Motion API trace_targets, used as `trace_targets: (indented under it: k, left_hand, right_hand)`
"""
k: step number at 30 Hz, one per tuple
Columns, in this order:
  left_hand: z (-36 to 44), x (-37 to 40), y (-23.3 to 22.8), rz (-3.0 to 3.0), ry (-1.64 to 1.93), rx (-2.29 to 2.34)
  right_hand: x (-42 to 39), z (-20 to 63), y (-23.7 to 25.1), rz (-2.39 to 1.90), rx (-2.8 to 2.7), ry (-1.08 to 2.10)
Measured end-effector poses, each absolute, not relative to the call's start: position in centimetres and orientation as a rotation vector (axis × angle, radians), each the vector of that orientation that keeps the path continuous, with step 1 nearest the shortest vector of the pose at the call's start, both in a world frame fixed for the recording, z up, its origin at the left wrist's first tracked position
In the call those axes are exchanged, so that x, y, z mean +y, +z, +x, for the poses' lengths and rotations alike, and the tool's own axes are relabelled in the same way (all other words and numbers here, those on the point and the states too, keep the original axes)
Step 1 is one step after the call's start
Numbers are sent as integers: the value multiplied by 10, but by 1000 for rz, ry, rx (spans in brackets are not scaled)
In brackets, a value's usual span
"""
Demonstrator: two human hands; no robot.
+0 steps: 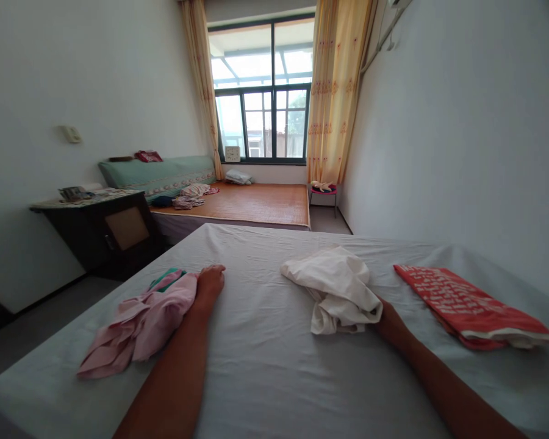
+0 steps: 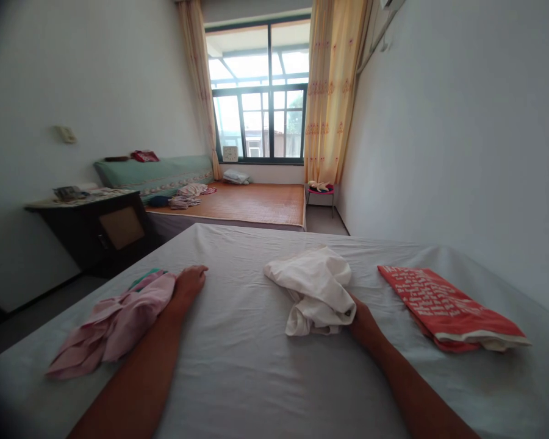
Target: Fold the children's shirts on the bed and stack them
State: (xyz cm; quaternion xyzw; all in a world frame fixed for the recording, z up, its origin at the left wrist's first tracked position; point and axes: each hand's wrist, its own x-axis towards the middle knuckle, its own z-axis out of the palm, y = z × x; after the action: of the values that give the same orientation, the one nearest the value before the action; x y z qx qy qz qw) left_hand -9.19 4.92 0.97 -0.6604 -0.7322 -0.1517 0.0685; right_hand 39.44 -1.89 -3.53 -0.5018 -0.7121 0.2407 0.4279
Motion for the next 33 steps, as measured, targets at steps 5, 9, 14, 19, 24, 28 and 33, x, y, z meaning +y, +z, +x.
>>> trace_targets:
  k: [5, 9, 14, 19, 24, 28, 33]
  left_hand:
    - [-51, 42, 5, -2168, -582, -2024]
    - [5, 26, -1, -2537, -618, -1743]
    - [22, 17, -9, -2771, -641, -1539]
    - [19, 20, -18, -2760, -746, -1559]
    - [22, 18, -23, -2745, -755, -1547]
    - [20, 18, -22, -2774, -758, -1544]
    - [15, 22, -21, -2823, -770, -1568]
  right_hand:
    - [-14, 397, -39, -1286, -1729, 574]
    - [-12, 399, -40, -1303, -1716, 539]
    - [-8, 402, -45, -1366, -1742, 445]
    - [-4, 408, -52, -1427, -1791, 345]
    - [-4, 411, -55, -1460, -1788, 313]
    - [-3, 411, -57, -1494, -1757, 275]
    - [-3, 407, -58, -1504, -1723, 259]
